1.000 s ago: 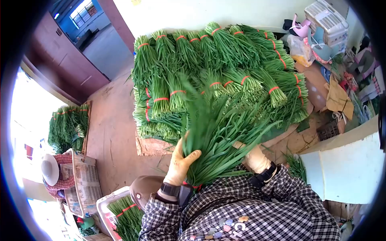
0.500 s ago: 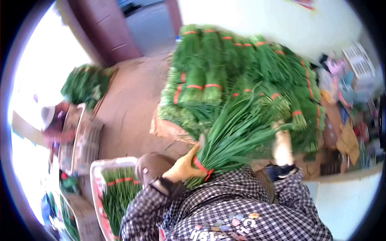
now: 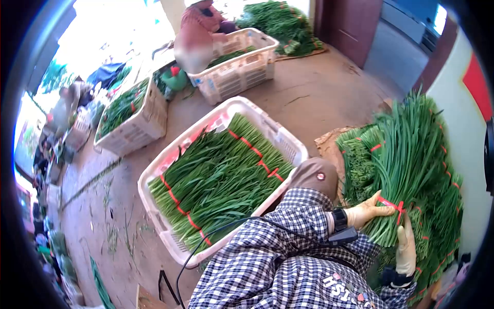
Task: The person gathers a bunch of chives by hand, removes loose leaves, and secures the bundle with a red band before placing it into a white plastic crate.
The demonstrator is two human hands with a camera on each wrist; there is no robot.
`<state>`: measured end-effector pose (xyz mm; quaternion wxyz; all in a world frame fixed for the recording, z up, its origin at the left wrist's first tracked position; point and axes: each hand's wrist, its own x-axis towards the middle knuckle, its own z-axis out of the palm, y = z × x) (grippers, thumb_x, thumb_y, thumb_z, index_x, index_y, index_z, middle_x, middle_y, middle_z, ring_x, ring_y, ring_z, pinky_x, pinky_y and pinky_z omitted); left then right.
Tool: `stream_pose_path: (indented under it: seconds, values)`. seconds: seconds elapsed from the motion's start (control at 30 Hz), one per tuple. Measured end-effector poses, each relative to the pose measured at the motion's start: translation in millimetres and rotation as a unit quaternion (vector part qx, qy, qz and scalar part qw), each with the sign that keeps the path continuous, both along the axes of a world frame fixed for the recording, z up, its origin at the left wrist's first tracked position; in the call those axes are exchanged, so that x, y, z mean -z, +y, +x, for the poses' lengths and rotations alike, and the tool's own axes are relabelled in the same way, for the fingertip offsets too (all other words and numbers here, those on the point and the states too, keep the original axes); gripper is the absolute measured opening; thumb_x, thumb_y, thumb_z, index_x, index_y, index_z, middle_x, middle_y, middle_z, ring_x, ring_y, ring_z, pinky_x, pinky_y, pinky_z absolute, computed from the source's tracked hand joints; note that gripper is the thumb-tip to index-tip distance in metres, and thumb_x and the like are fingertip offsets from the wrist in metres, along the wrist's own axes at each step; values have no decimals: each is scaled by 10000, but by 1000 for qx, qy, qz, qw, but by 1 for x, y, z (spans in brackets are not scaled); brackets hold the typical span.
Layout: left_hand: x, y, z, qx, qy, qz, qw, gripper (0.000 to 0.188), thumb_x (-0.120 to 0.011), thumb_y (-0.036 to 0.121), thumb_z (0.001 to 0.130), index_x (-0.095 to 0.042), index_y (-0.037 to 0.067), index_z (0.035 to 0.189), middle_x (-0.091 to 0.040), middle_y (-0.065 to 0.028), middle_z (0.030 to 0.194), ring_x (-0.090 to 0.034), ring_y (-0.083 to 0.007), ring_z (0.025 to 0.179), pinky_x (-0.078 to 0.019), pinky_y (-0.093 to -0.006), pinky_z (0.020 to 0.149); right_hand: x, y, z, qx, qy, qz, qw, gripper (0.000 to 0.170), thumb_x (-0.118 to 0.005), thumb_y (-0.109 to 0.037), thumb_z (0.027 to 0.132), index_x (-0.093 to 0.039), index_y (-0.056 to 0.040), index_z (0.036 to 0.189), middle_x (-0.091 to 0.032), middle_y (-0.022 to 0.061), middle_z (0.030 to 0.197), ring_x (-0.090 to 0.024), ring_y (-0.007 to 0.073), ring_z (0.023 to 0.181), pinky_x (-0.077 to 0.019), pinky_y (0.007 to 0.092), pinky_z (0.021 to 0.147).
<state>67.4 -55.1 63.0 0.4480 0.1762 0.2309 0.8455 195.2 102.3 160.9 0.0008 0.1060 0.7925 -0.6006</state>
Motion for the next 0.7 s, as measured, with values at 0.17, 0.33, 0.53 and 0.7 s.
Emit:
stream_pose_path:
  seconds: [0.17,0.33,0.53,0.7]
  values:
    - [-42,-85,-10,-221,127,-55,965,1045,-825,209,921,-114,91,1677,-420,-109,1595,-370,-196,1464,-327,-354,1211,-29,-58,-80,-118,14,94,989,1155,-957,-333,743,-271,12,1606,-553,131,1461,-564,217,1301,-477,354,1081]
    - [-54,-198,-11,-384,162,-117,901,783,-783,77,932,-336,51,1575,-539,-76,1439,-503,-184,1328,-413,-365,1153,-56,-177,-159,-319,116,181,923,1012,-907,-89,727,-369,-27,1582,-578,134,1450,-586,216,1298,-483,356,1100]
    - [1,-285,58,-567,21,-225,792,395,-616,46,1017,-587,26,1410,-613,-105,1415,-565,-212,1308,-431,-393,1135,-14,-311,-214,-515,400,239,719,642,-815,-171,760,-585,11,1332,-702,185,1012,-701,390,986,-571,475,874]
    - [31,-326,108,-369,-39,-391,842,483,-623,130,1045,-520,-12,1495,-622,-142,1418,-583,-241,1305,-446,-379,1119,84,-383,-211,-601,390,415,561,325,-732,-170,805,-690,-96,1119,-717,78,948,-704,299,953,-557,425,825]
